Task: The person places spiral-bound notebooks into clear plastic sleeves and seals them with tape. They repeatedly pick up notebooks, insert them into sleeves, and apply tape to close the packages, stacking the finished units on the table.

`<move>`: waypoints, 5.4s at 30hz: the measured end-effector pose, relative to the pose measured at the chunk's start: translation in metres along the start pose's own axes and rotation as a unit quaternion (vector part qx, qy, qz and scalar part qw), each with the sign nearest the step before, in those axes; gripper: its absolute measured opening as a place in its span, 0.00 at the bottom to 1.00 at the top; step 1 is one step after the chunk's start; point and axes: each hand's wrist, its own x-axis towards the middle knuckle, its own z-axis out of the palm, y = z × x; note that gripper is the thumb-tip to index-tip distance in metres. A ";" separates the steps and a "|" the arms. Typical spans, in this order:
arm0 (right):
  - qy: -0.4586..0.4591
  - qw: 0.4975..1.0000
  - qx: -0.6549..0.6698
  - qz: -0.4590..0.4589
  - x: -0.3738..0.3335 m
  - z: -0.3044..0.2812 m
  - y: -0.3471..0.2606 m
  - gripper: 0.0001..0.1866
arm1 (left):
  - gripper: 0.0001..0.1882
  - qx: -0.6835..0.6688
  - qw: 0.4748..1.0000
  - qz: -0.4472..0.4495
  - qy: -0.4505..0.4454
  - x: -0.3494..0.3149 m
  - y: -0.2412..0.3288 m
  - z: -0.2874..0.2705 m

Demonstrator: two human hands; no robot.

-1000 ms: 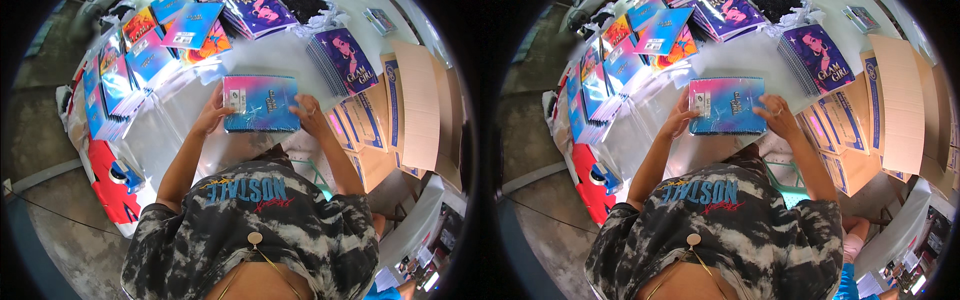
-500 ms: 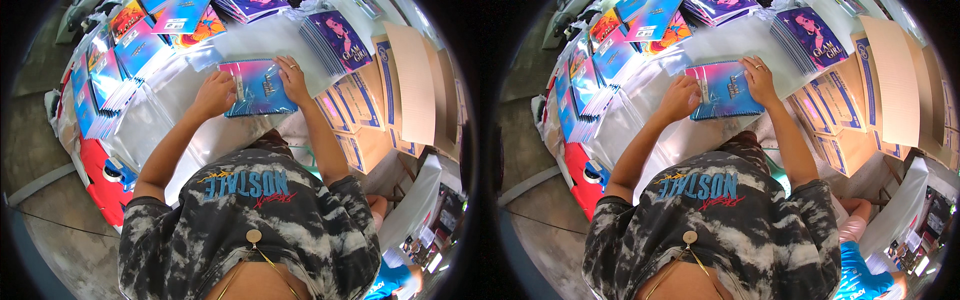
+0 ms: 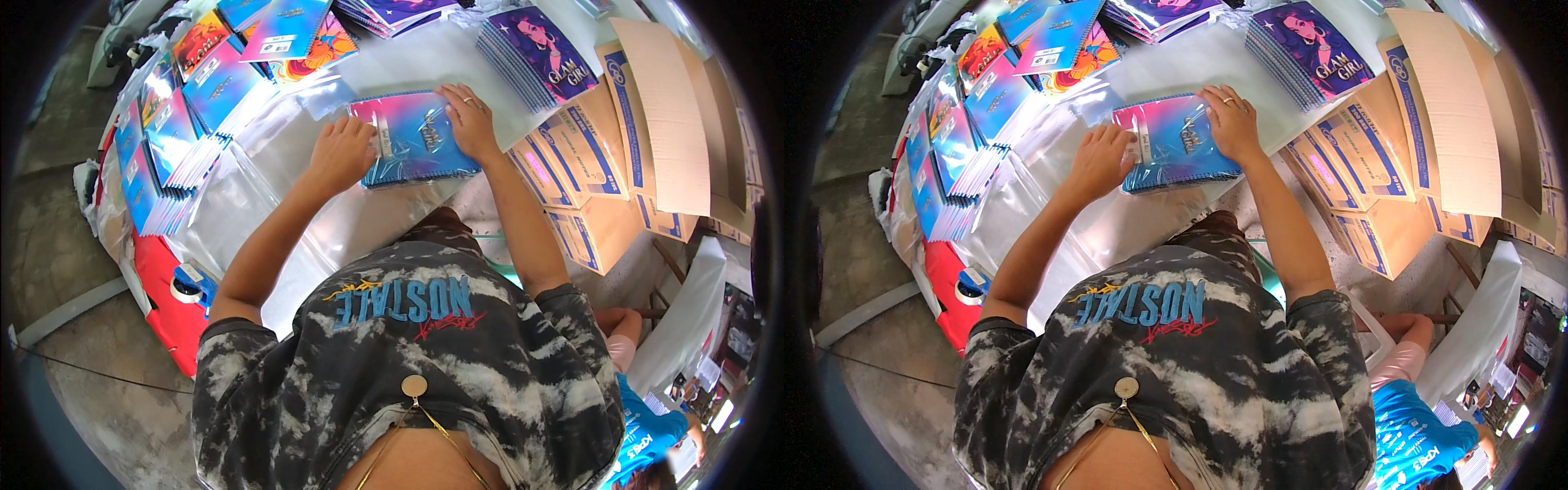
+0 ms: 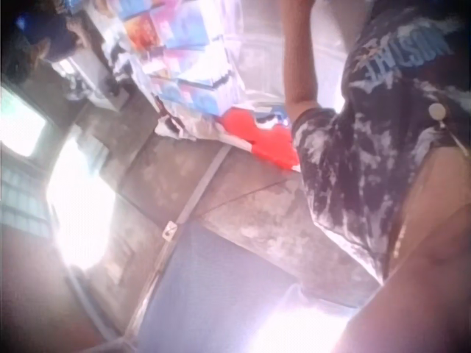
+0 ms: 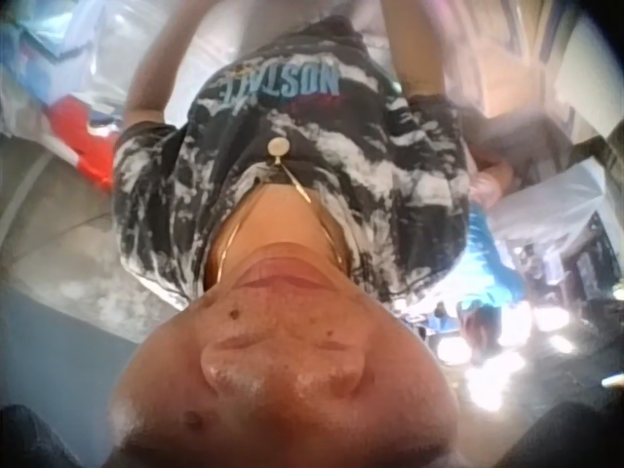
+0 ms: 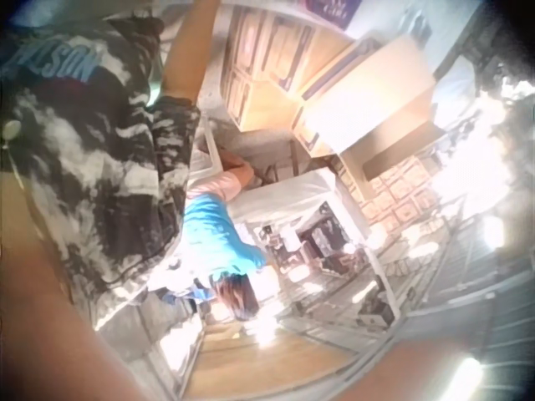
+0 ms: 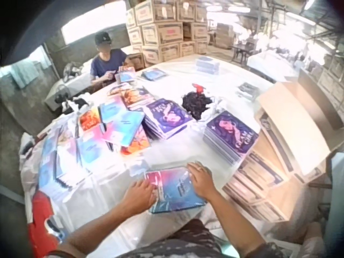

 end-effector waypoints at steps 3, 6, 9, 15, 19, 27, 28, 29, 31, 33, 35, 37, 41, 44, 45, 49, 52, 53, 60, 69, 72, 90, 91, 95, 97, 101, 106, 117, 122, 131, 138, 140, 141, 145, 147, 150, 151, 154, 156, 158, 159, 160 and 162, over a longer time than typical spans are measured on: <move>0.001 1.000 0.000 0.009 -0.001 0.000 -0.002 0.17 | 0.08 0.026 0.999 0.000 -0.034 0.003 -0.003 -0.002; 0.000 1.000 -0.001 0.013 0.000 -0.001 -0.003 0.17 | 0.08 0.024 0.997 0.016 -0.066 0.012 -0.007 -0.005; 0.003 1.000 -0.001 0.013 -0.001 -0.001 -0.005 0.17 | 0.07 0.031 0.994 0.042 -0.095 0.017 -0.016 0.002; -0.013 1.000 -0.002 0.018 -0.001 -0.003 -0.010 0.17 | 0.12 0.019 0.978 0.068 -0.194 0.021 -0.027 -0.003; -0.012 1.000 -0.012 0.024 -0.003 -0.002 -0.008 0.17 | 0.15 0.039 0.981 0.048 -0.181 0.020 -0.007 -0.007; -0.033 0.999 0.007 0.026 0.000 -0.006 -0.014 0.17 | 0.12 -0.271 0.936 0.068 -0.214 0.019 -0.057 -0.003; -0.033 0.999 0.007 0.028 -0.001 -0.007 -0.014 0.17 | 0.13 -0.298 0.932 0.076 -0.194 0.016 -0.061 -0.002; -0.037 0.999 0.016 0.020 0.000 -0.007 -0.010 0.18 | 0.12 -0.320 0.927 0.056 -0.190 0.010 -0.063 -0.002; -0.044 0.998 0.035 0.005 0.000 -0.004 -0.001 0.20 | 0.12 -0.361 0.914 0.015 -0.183 -0.006 -0.063 -0.009; 0.042 0.964 0.253 0.063 -0.007 -0.003 0.007 0.20 | 0.11 -0.448 0.867 -0.156 -0.153 -0.023 -0.081 -0.015; 0.093 0.915 0.381 0.097 -0.020 -0.002 0.020 0.22 | 0.11 -0.464 0.848 -0.242 -0.081 -0.038 -0.100 -0.013; 0.077 0.888 0.438 0.121 -0.048 -0.003 0.031 0.27 | 0.12 -0.452 0.850 -0.270 0.009 -0.043 -0.089 -0.005; 0.051 0.909 0.405 0.083 -0.089 -0.002 0.011 0.36 | 0.23 -0.491 0.778 -0.381 -0.096 -0.041 -0.024 0.022; 0.071 0.875 0.469 0.097 -0.085 -0.002 -0.011 0.40 | 0.32 -0.465 0.774 -0.422 -0.084 -0.026 0.024 0.001; 0.081 0.863 0.489 0.101 -0.081 -0.004 -0.016 0.42 | 0.32 -0.486 0.755 -0.434 -0.071 -0.023 0.025 -0.004; -0.047 0.835 0.522 0.165 -0.032 -0.095 -0.061 0.40 | 0.39 -0.612 0.667 -0.412 -0.105 -0.026 0.005 -0.038; -0.070 0.912 0.402 -0.034 0.023 -0.132 -0.076 0.35 | 0.44 -0.729 0.523 -0.410 -0.163 -0.021 0.003 -0.052; -0.022 0.942 0.332 -0.029 0.038 -0.117 -0.075 0.36 | 0.45 -0.760 0.462 -0.420 -0.183 -0.021 0.006 -0.052; -0.133 0.980 0.090 0.114 0.104 0.017 -0.045 0.39 | 0.52 -0.908 0.193 -0.332 -0.169 -0.043 0.019 0.040; -0.062 0.984 0.164 -0.033 -0.005 -0.039 -0.081 0.32 | 0.20 -0.828 0.329 -0.439 -0.117 -0.098 0.043 0.021; -0.084 0.984 0.058 -0.148 -0.064 -0.052 -0.113 0.33 | 0.14 -0.887 0.232 -0.386 -0.104 -0.100 0.041 0.029; 0.010 0.977 0.211 -0.026 -0.101 0.001 -0.155 0.03 | 0.14 -0.723 0.638 -0.264 -0.016 -0.114 0.058 0.036; 0.010 0.977 0.210 -0.027 -0.102 0.001 -0.155 0.03 | 0.13 -0.651 0.724 -0.228 0.027 -0.110 0.058 0.048; 0.024 0.981 0.184 -0.050 -0.101 0.003 -0.153 0.03 | 0.16 -0.289 0.942 -0.117 0.123 -0.094 0.053 0.064; 0.021 0.983 0.161 -0.081 -0.099 0.001 -0.150 0.03 | 0.19 -0.143 0.978 -0.068 0.139 -0.083 0.049 0.061; 0.000 0.989 0.098 -0.112 -0.073 -0.018 -0.131 0.05 | 0.20 -0.131 0.975 -0.065 0.167 -0.068 0.039 0.072; 0.127 0.992 0.001 -0.009 0.015 -0.009 -0.051 0.13 | 0.23 0.011 0.979 0.031 0.201 -0.061 0.025 0.051; -0.046 0.988 0.118 0.089 0.068 0.000 0.008 0.14 | 0.19 -0.085 0.988 0.048 0.116 -0.051 0.013 0.045; -0.062 0.994 0.058 0.070 0.070 0.006 0.014 0.14 | 0.15 -0.099 0.979 0.041 0.173 -0.055 0.025 0.058; -0.053 0.989 0.107 0.093 0.064 0.020 0.025 0.13 | 0.10 -0.285 0.931 -0.230 0.006 -0.094 0.067 0.049; -0.069 0.988 0.129 0.053 0.068 0.014 0.007 0.13 | 0.16 -0.726 0.514 -0.433 0.145 -0.080 0.079 0.046; -0.050 0.992 0.111 0.033 0.066 0.013 0.003 0.12 | 0.16 -0.701 0.534 -0.452 0.134 -0.080 0.084 0.038; -0.038 0.994 0.103 0.024 0.065 0.012 0.001 0.12 | 0.16 -0.689 0.545 -0.461 0.126 -0.077 0.087 0.029; 0.002 0.997 0.080 0.022 0.058 0.015 -0.011 0.11 | 0.10 -0.648 0.605 -0.417 0.199 -0.071 0.092 0.024; 0.039 0.998 0.058 -0.002 0.053 0.018 -0.018 0.10 | 0.09 -0.566 0.695 -0.374 0.238 -0.084 0.090 0.044; 0.076 0.997 0.024 0.001 0.050 0.022 -0.028 0.10 | 0.11 -0.637 0.610 -0.414 0.224 -0.087 0.090 0.048; 0.091 0.996 0.010 0.002 0.047 0.025 -0.031 0.10 | 0.12 -0.646 0.604 -0.416 0.213 -0.090 0.090 0.046; 0.117 0.993 -0.018 0.015 0.042 0.030 -0.033 0.10 | 0.13 -0.567 0.698 -0.398 0.182 -0.084 0.095 0.026; 0.111 0.993 -0.019 0.029 0.042 0.031 -0.032 0.11 | 0.13 -0.624 0.605 -0.460 0.179 -0.071 0.099 0.006; 0.104 0.994 -0.019 0.031 0.041 0.032 -0.031 0.11 | 0.12 -0.680 0.470 -0.525 0.203 -0.064 0.097 0.010; 0.103 0.994 -0.022 0.032 0.041 0.031 -0.031 0.11 | 0.11 -0.704 0.397 -0.549 0.213 -0.061 0.095 0.011; 0.104 0.994 -0.029 0.028 0.041 0.031 -0.030 0.12 | 0.11 -0.688 0.436 -0.549 0.186 -0.060 0.095 0.010; 0.109 0.993 -0.043 0.019 0.039 0.031 -0.029 0.13 | 0.11 -0.653 0.510 -0.545 0.130 -0.057 0.093 0.007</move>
